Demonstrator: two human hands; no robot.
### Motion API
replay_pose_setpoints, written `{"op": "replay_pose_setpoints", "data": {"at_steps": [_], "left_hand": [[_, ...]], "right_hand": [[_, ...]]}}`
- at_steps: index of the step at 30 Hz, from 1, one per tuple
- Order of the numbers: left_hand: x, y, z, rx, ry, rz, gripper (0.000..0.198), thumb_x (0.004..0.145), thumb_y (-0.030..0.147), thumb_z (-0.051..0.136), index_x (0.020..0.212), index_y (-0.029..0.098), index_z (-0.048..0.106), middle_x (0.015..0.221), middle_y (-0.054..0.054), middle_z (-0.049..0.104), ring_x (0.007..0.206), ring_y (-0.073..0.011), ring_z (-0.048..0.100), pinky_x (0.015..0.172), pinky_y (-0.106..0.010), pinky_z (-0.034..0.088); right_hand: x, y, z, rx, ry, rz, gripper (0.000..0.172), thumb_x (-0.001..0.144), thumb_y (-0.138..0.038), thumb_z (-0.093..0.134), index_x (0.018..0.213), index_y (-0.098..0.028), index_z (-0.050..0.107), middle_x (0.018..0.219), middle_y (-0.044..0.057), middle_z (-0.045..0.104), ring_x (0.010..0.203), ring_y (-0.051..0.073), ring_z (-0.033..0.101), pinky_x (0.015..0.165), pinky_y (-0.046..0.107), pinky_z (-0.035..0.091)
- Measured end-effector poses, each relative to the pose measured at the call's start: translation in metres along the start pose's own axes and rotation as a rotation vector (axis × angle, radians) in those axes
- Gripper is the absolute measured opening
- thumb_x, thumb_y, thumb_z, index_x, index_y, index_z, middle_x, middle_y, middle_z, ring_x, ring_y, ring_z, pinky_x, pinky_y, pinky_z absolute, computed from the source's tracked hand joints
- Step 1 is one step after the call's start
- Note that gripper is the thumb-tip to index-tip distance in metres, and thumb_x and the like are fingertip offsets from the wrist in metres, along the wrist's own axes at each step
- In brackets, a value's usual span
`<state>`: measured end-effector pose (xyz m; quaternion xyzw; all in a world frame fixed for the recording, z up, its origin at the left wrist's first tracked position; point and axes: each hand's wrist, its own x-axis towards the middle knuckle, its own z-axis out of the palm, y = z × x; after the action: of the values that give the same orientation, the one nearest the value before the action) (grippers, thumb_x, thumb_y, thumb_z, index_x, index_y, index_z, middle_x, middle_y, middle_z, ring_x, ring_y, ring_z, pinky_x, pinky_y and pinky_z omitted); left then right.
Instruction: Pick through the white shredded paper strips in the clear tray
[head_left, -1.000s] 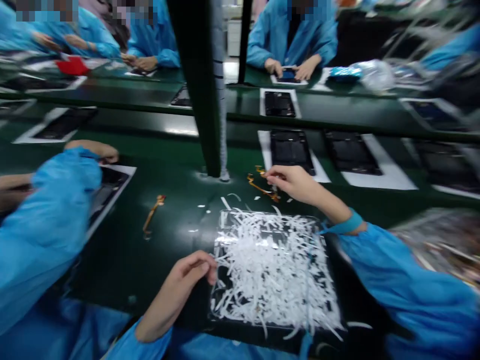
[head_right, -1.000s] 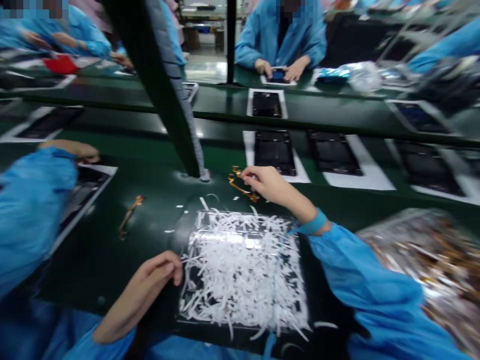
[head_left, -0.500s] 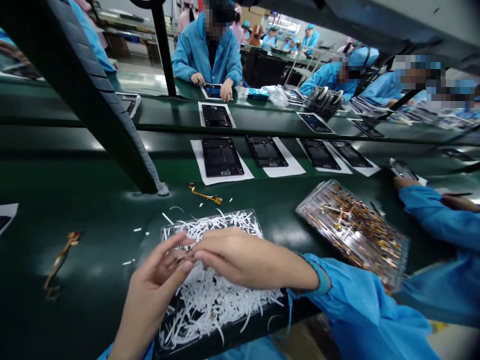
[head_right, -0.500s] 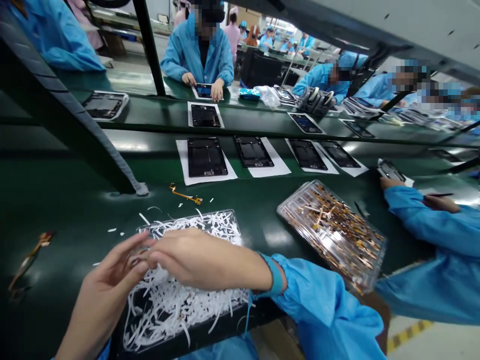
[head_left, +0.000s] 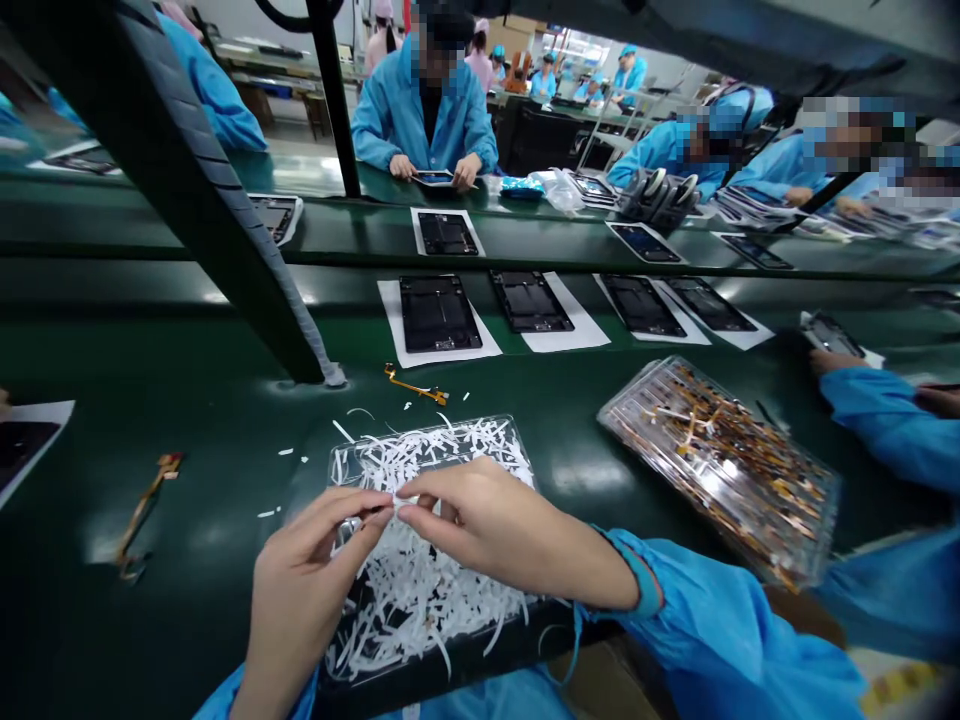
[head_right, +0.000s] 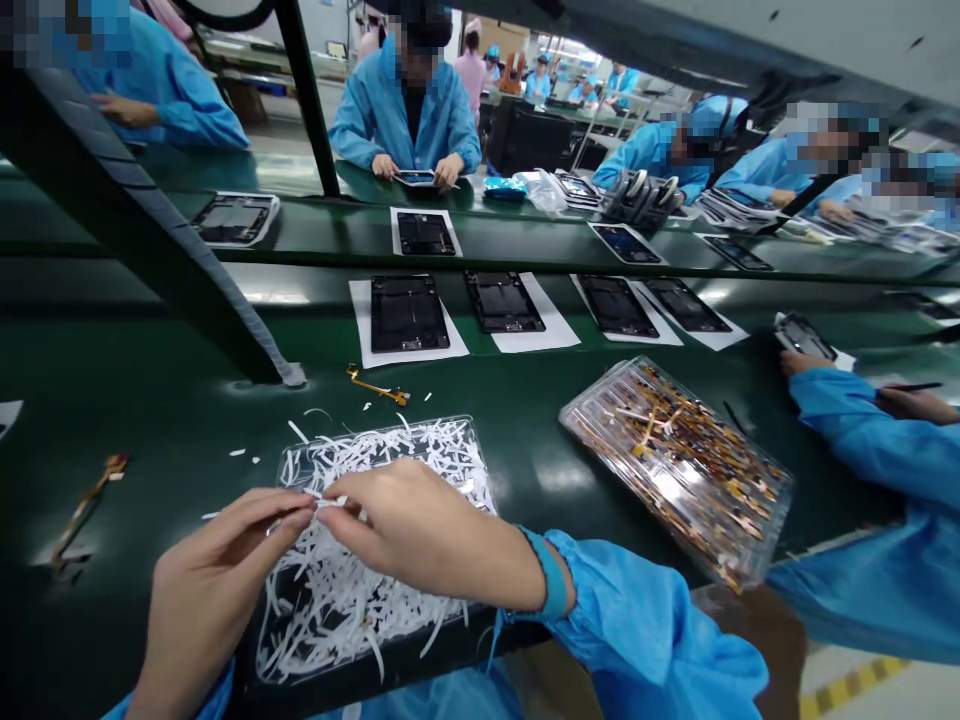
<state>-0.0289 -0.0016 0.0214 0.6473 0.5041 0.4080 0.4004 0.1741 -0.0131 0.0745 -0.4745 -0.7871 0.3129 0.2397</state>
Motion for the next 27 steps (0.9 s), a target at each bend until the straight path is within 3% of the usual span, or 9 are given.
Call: {"op": "replay_pose_setpoints", "data": {"at_steps": [2, 4, 9, 12, 14, 19, 27], "left_hand": [[0.0, 0.001, 0.0, 0.08, -0.022, 0.102, 0.014, 0.086, 0.036, 0.074, 0.095, 0.028, 0.08, 0.099, -0.002, 0.076, 0.089, -0.0211, 0.07, 0.081, -0.027, 0.055], [0.001, 0.002, 0.001, 0.104, -0.063, 0.152, 0.015, 0.088, 0.035, 0.072, 0.099, 0.028, 0.081, 0.101, -0.003, 0.077, 0.09, -0.0216, 0.071, 0.082, -0.028, 0.056], [0.006, 0.002, 0.006, 0.025, -0.091, 0.092, 0.017, 0.087, 0.034, 0.073, 0.1, 0.028, 0.081, 0.102, -0.002, 0.077, 0.09, -0.0222, 0.07, 0.085, -0.03, 0.057], [0.006, 0.005, 0.011, -0.037, -0.006, 0.051, 0.018, 0.089, 0.032, 0.071, 0.104, 0.028, 0.079, 0.102, -0.002, 0.075, 0.092, -0.0208, 0.069, 0.081, -0.029, 0.057], [0.003, 0.009, 0.016, -0.033, 0.097, 0.082, 0.014, 0.089, 0.029, 0.071, 0.101, 0.026, 0.079, 0.097, -0.003, 0.074, 0.088, -0.0192, 0.068, 0.077, -0.029, 0.057], [-0.001, 0.016, 0.03, 0.065, 0.162, 0.228, 0.011, 0.088, 0.023, 0.073, 0.097, 0.022, 0.078, 0.087, -0.003, 0.073, 0.073, -0.0142, 0.066, 0.071, -0.027, 0.057], [-0.001, 0.013, 0.034, 0.071, 0.168, 0.177, 0.01, 0.09, 0.021, 0.069, 0.095, 0.019, 0.077, 0.088, -0.004, 0.073, 0.075, -0.0139, 0.066, 0.069, -0.027, 0.055]], "right_hand": [[-0.003, 0.003, 0.005, -0.006, 0.096, 0.011, 0.029, 0.102, -0.032, 0.051, 0.121, -0.017, 0.066, 0.084, 0.002, 0.073, 0.073, 0.013, 0.065, 0.067, 0.026, 0.045], [-0.006, 0.006, 0.01, -0.038, 0.169, -0.026, 0.028, 0.103, -0.03, 0.048, 0.12, -0.016, 0.066, 0.094, 0.004, 0.075, 0.079, 0.015, 0.067, 0.07, 0.027, 0.047], [-0.009, 0.009, 0.014, -0.016, 0.25, -0.068, 0.023, 0.103, -0.028, 0.049, 0.11, -0.017, 0.069, 0.1, 0.004, 0.074, 0.085, 0.014, 0.067, 0.077, 0.027, 0.051], [-0.01, 0.01, 0.01, 0.058, 0.309, -0.062, 0.016, 0.099, -0.027, 0.055, 0.099, -0.019, 0.07, 0.098, 0.005, 0.073, 0.088, 0.016, 0.067, 0.076, 0.028, 0.053], [-0.01, 0.013, 0.007, 0.131, 0.347, 0.035, 0.013, 0.096, -0.028, 0.06, 0.093, -0.021, 0.07, 0.092, 0.005, 0.072, 0.082, 0.017, 0.067, 0.068, 0.028, 0.053], [-0.008, 0.021, 0.01, 0.377, 0.292, 0.243, 0.019, 0.094, -0.039, 0.062, 0.094, -0.024, 0.074, 0.086, 0.005, 0.071, 0.066, 0.016, 0.066, 0.057, 0.028, 0.056], [-0.009, 0.017, 0.02, 0.37, 0.268, 0.197, 0.02, 0.095, -0.04, 0.06, 0.098, -0.025, 0.074, 0.084, 0.004, 0.072, 0.067, 0.016, 0.067, 0.059, 0.029, 0.057]]}}
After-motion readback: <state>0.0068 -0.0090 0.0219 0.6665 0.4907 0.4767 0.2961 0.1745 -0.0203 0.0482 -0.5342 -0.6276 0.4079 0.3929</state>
